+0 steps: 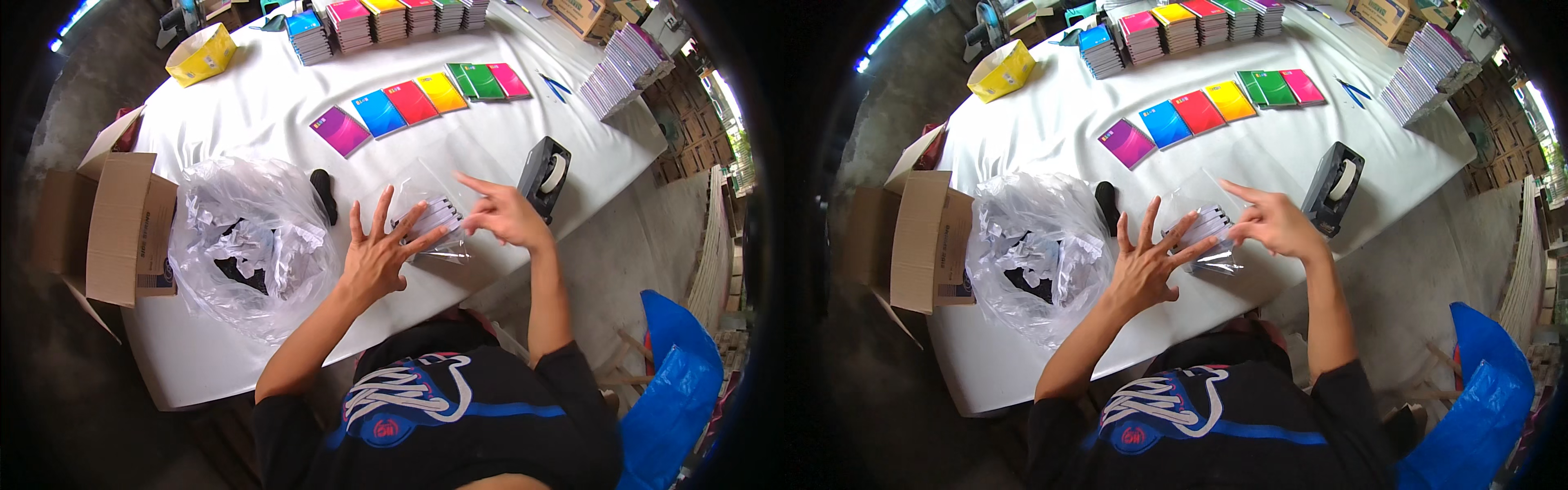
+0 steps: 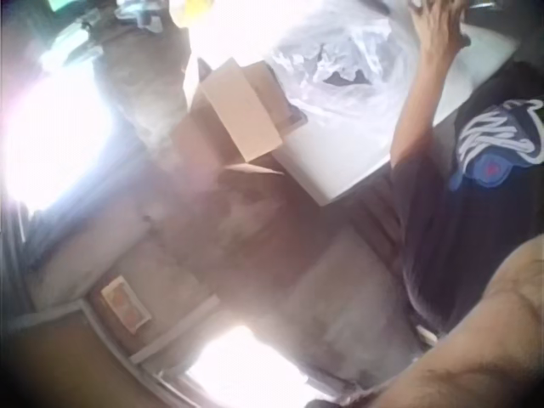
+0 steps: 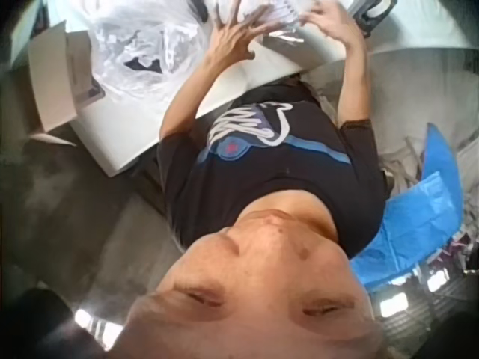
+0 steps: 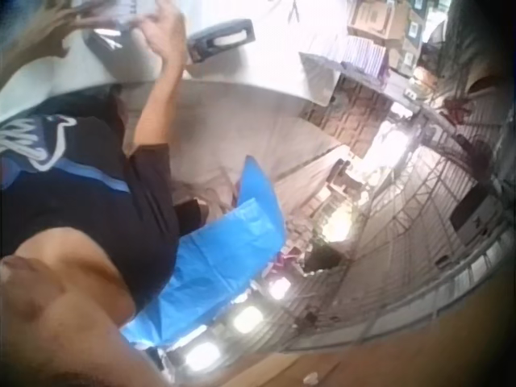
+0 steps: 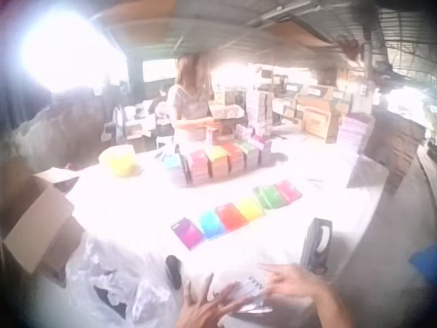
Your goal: The person organizes stacks of colorful notebooks by color and places them into a clear plastic bag, then uses a tape dispenser to seal the bag.
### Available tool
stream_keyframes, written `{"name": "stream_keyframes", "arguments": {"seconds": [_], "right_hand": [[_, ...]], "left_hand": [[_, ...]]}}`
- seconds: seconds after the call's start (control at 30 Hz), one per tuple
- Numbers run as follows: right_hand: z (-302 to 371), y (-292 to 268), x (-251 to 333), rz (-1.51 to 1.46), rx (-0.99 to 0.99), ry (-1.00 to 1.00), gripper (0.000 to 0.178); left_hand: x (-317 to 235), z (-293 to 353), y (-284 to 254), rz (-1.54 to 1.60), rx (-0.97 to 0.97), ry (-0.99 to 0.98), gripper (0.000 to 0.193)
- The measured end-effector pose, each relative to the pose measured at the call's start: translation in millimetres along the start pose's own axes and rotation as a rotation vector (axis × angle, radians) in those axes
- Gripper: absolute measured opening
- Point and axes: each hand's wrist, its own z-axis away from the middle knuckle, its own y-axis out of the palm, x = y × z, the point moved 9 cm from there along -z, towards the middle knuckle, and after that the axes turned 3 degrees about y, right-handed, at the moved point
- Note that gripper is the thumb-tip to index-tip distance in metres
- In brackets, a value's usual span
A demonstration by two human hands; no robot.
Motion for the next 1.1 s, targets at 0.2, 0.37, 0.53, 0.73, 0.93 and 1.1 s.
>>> {"name": "stream_keyframes", "arguments": {"seconds": [0.2, 0.37, 0.53, 0.73, 0.93, 1.1], "right_hand": [[-53.9, 29.2, 25.9, 0.658, 0.048, -0.12, 0.088], [-47.4, 0.5, 32.3, 0.876, 0.061, -0.092, 0.091], [14.6, 33.3, 37.7, 0.519, -0.143, -1.023, 0.057], [-19.9, 14.7, 18.9, -0.103, -0.061, -0.647, 0.025], [-36.0, 11.1, -22.5, -0.588, 0.127, -0.298, 0.091], [-46.7, 40.5, -29.9, -0.409, 0.154, -0.223, 0.102]], "left_hand": [[-8.5, -4.5, 1.2, 0.037, 0.043, -0.003, 0.117], [-2.7, 4.1, 3.3, 0.088, 0.051, -0.074, 0.115], [-1.4, -7.5, 14.2, 0.365, -0.062, -0.093, 0.087], [14.7, -15.9, 18.8, 0.696, -0.444, -0.283, 0.027], [27.8, -16.6, 10.9, 1.119, -0.855, -0.28, 0.019], [41.4, -14.9, 16.0, 1.037, -0.849, -0.441, 0.018]]}}
